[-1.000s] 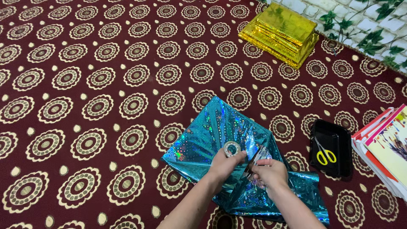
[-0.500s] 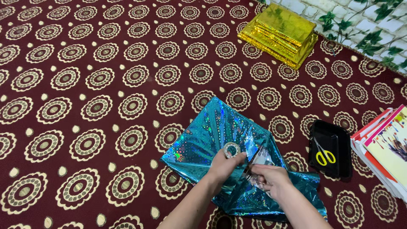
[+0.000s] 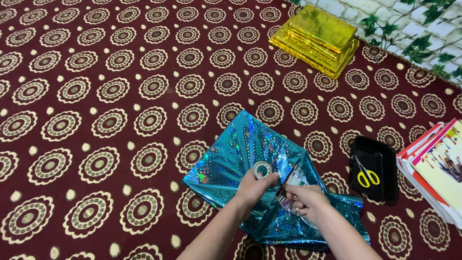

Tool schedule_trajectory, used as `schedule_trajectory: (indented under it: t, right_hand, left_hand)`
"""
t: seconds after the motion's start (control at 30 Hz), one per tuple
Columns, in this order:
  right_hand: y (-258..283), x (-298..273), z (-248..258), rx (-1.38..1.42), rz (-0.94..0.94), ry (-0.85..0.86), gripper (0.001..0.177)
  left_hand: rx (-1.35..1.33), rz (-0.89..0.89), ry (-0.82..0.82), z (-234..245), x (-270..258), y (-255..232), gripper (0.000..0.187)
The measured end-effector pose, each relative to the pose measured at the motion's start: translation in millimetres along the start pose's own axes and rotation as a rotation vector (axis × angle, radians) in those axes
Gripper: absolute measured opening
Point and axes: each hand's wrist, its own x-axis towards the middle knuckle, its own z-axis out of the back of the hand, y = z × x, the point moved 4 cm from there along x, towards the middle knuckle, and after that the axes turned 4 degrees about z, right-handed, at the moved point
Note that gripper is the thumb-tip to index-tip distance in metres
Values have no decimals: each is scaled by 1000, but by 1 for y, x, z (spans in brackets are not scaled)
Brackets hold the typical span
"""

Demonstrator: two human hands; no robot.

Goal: The person wraps a book in iridescent blue gift wrap, folds the edges, and secures them with clear tape. They then place the wrapped book aside and begin wrapping a second book in the same manner.

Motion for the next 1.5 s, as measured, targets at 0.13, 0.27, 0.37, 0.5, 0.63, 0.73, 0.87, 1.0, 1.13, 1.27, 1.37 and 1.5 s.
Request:
schedule_trajectory:
  t: [0.13,0.27,0.37,0.5,0.63,0.73,0.87,1.0,1.13,1.27,1.37,1.5]
  right_hand:
    - [-3,9,-2,-28,11,-20,26]
    - [-7,20,-2,-48,59,-11,22]
    - [-12,25,-5,32,81,-43,7]
    - [-3,25,-17,53,177,7,15]
    - [35,6,-18,-143,162,178,29]
    - [83,-22,-15,-309,248,210,44]
    - [152,-81,-16,-346,275,355,49]
    - [203,-136,-20,-505,359,438,44]
    - [257,-181,-11,-608,577,466,37]
    - [300,-220,14,-596,594,446,28]
    - [315,-241,33,-549,523,368,28]
    - [314,-251,57,-404,512,303,24]
  left_hand:
    - [33,16,-1,-1,1,1,31]
    - [27,39,-30,-2,2,3,30]
    - [18,15,-26,-1,5,3,36]
    - [44,20,-128,10,11,7,47]
    - [-15,-152,-174,20,18,0,51]
    - [51,-216,-208,27,19,-6,50]
    - [290,-371,-264,33,10,-45,54]
    - [304,-616,-118,12,-9,-117,60]
    - [508,-715,1,-13,-42,-202,58]
    - [739,-718,11,-33,-78,-265,63]
    - [911,-812,-27,-45,-96,-298,79]
    - [887,-804,43,-57,-105,-313,87]
